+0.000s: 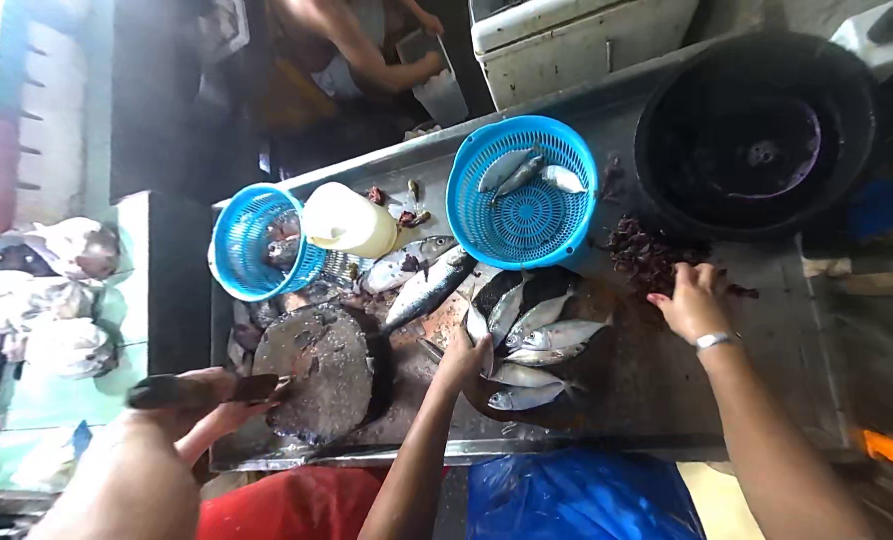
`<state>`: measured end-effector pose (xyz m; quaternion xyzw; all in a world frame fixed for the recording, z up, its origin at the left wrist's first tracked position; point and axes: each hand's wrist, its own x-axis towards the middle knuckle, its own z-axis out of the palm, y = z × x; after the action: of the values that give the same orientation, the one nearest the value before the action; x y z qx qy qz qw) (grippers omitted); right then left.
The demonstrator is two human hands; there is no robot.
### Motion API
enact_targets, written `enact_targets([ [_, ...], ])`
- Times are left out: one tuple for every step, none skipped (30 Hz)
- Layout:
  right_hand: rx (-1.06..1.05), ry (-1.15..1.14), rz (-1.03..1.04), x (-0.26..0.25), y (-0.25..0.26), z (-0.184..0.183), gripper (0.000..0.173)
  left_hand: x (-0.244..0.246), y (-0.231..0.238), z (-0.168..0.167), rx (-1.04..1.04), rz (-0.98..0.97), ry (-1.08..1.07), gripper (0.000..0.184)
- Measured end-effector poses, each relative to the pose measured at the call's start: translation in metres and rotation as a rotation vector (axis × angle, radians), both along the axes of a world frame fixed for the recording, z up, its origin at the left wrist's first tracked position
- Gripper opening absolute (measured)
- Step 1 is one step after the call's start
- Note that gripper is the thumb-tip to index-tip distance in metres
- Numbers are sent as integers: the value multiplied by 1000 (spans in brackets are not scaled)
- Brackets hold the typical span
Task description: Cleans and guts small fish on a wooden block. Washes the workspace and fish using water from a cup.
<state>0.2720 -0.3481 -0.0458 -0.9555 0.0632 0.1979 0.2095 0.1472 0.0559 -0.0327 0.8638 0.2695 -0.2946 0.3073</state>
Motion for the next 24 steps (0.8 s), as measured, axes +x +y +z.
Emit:
enact_targets([
  [-3, -31, -39, -7, -6, -1, 73, 3, -1, 8, 47, -41, 44, 72],
  [1, -77, -46, -18, -6, -1, 69, 6, -1, 14, 75, -79, 102, 74],
  [34, -131, -29, -27, 0, 1, 60, 10, 1, 19, 83, -105, 143, 74],
  [87, -200, 9, -35, 9, 3, 50, 15, 1, 22, 70, -115, 151, 69],
  [155, -280, 60, -41, 21, 6, 40, 17, -1, 25, 30, -108, 130, 63],
  [240, -356, 114, -48, 37, 9, 33, 18, -3, 29, -28, -77, 90, 57],
  [362, -402, 158, -52, 57, 14, 29, 16, -5, 35, -114, -17, 31, 51],
  [517, -403, 188, -56, 79, 18, 29, 15, -9, 43, -232, 76, -44, 47],
  [692, -352, 209, -60, 102, 22, 31, 13, -15, 53, -363, 182, -121, 44],
  [889, -255, 225, -63, 125, 24, 34, 14, -23, 67, -479, 259, -188, 41],
  [1072, -135, 251, -65, 146, 26, 38, 15, -31, 79, -568, 297, -250, 40],
  [1210, -26, 289, -66, 164, 27, 44, 17, -37, 89, -636, 306, -313, 42],
  [1294, 52, 340, -67, 180, 26, 48, 19, -42, 96, -677, 312, -380, 43],
  [1331, 95, 386, -69, 193, 26, 48, 21, -47, 100, -694, 322, -442, 43],
  [1328, 114, 417, -70, 201, 27, 43, 23, -50, 103, -692, 350, -491, 45],
  [1298, 110, 439, -72, 206, 28, 34, 24, -52, 103, -677, 391, -527, 44],
  [1253, 80, 450, -73, 208, 29, 28, 25, -52, 101, -649, 438, -557, 42],
  [1228, 57, 472, -73, 206, 30, 28, 25, -51, 96, -631, 476, -577, 38],
  [1255, 57, 485, -71, 201, 32, 29, 24, -47, 89, -632, 511, -591, 35],
  [1329, 73, 467, -70, 193, 35, 29, 21, -43, 80, -631, 545, -595, 34],
  [1425, 93, 418, -68, 183, 40, 29, 18, -37, 70, -615, 569, -583, 33],
  [1517, 99, 367, -64, 171, 47, 29, 12, -31, 58, -574, 571, -544, 34],
  [1579, 85, 348, -57, 155, 53, 31, 6, -24, 45, -513, 539, -473, 37],
  [1596, 48, 350, -46, 138, 57, 32, 1, -15, 35, -440, 469, -364, 43],
])
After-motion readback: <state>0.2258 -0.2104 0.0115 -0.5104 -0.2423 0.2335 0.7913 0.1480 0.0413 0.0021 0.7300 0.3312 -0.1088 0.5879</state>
